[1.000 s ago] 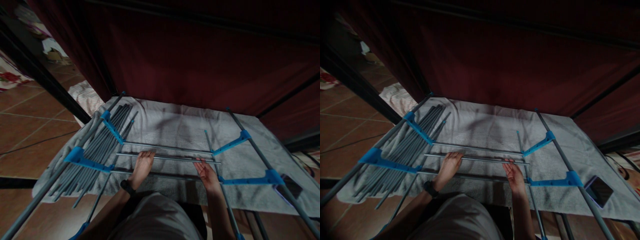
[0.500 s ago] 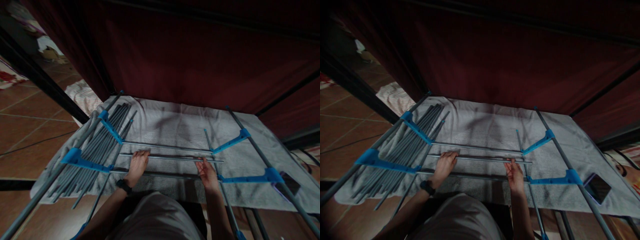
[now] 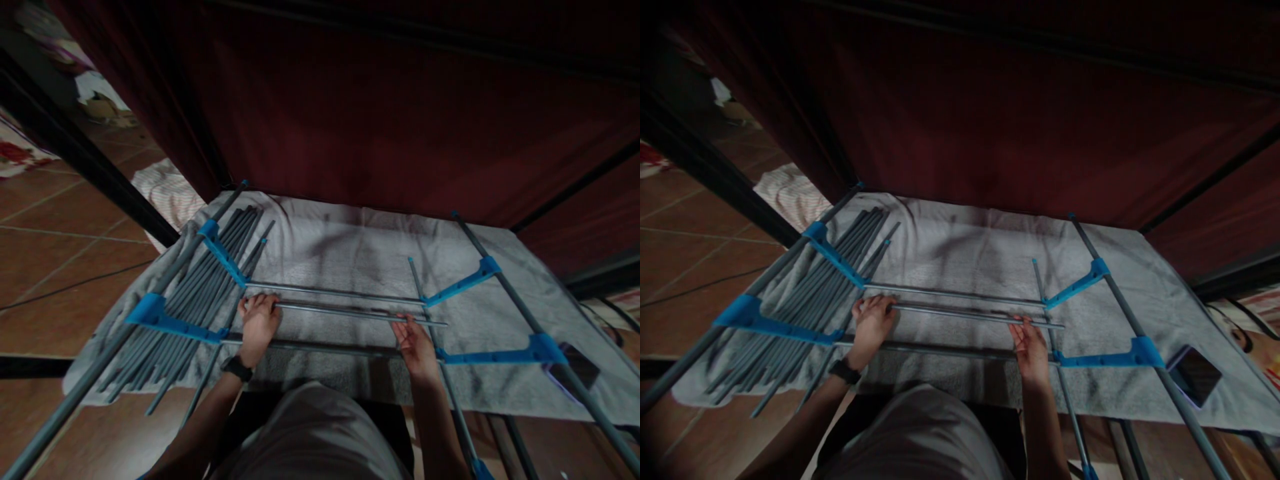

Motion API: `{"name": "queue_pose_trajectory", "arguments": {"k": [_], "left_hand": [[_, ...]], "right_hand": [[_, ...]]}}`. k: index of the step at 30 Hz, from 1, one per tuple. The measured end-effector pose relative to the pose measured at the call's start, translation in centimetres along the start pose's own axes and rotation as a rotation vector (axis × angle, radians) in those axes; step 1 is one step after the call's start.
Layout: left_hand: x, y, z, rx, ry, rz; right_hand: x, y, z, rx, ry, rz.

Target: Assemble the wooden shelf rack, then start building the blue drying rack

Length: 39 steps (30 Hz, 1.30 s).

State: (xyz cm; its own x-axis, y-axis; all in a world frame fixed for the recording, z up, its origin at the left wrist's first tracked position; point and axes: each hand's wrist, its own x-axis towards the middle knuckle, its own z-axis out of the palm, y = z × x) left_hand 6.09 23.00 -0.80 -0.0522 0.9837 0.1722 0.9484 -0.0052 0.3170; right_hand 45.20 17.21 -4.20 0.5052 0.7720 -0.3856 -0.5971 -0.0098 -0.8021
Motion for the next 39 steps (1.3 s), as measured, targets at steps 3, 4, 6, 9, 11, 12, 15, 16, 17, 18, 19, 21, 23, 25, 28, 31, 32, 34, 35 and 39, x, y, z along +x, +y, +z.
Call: {"name": "queue_pose_trajectory", "arguments": {"k": [3, 4, 6, 9, 11, 12, 15, 16, 17, 18, 19, 21, 23, 25, 28, 31, 32, 34, 35, 39], "left_hand": [[0.0, 0.0, 0.0, 0.000, 0.015, -0.028], [0.0, 0.0, 0.0, 0.000, 0.018, -0.028], [0.0, -0.1, 0.2, -0.004, 0.021, -0.030], [0.1, -0.2, 0.5, -0.013, 0.020, -0.045], [0.2, -0.3, 0.6, -0.019, 0.013, -0.051], [0.2, -0.3, 0.6, -0.019, 0.006, -0.052], [0.3, -0.3, 0.5, -0.013, -0.010, -0.044], [0.3, -0.3, 0.5, -0.011, -0.014, -0.029], [0.2, -0.4, 0.4, -0.009, -0.016, -0.007], [0.2, -0.5, 0.4, -0.010, -0.019, 0.021], [0.3, -0.5, 0.5, -0.014, -0.027, 0.049], [0.3, -0.7, 0.6, -0.035, -0.061, 0.104], [0.4, -0.8, 0.7, -0.056, -0.094, 0.146], [0.5, -0.8, 0.7, -0.066, -0.108, 0.180], [0.6, -0.8, 0.8, -0.059, -0.111, 0.216], [0.6, -0.9, 0.9, -0.050, -0.116, 0.232], [0.6, -0.9, 0.9, -0.050, -0.116, 0.235], [0.6, -1.0, 0.9, -0.053, -0.114, 0.240], [0.6, -1.0, 0.9, -0.055, -0.114, 0.241], [0.5, -1.0, 0.9, -0.060, -0.132, 0.267]], "right_hand": [[0.0, -0.2, 0.1, -0.018, 0.027, -0.017], [-0.1, -0.3, 0.1, -0.020, 0.031, -0.022], [-0.2, -0.6, 0.2, -0.019, 0.042, -0.028], [-0.3, -1.0, 0.3, -0.006, 0.067, -0.026], [-0.4, -1.1, 0.4, 0.005, 0.068, -0.018], [-0.4, -1.1, 0.4, 0.010, 0.069, -0.013], [-0.4, -1.1, 0.4, 0.021, 0.078, -0.006], [-0.4, -1.1, 0.3, 0.021, 0.075, -0.002], [-0.4, -1.1, 0.3, 0.019, 0.063, 0.005], [-0.5, -1.1, 0.3, 0.014, 0.042, 0.015], [-0.5, -1.2, 0.3, 0.006, 0.017, 0.027], [-0.6, -1.3, 0.4, -0.008, -0.036, 0.049], [-0.7, -1.3, 0.4, -0.014, -0.072, 0.066], [-0.9, -1.3, 0.5, -0.014, -0.078, 0.070], [-0.9, -1.0, 0.6, -0.025, -0.043, 0.062], [-0.8, -0.6, 0.8, -0.064, 0.010, 0.047], [-0.7, -0.5, 0.9, -0.083, 0.028, 0.042], [-0.7, -0.4, 1.2, -0.119, 0.054, 0.037], [-0.7, -0.4, 1.2, -0.129, 0.057, 0.036], [-0.8, -0.6, 1.1, -0.108, 0.006, 0.032]]}}
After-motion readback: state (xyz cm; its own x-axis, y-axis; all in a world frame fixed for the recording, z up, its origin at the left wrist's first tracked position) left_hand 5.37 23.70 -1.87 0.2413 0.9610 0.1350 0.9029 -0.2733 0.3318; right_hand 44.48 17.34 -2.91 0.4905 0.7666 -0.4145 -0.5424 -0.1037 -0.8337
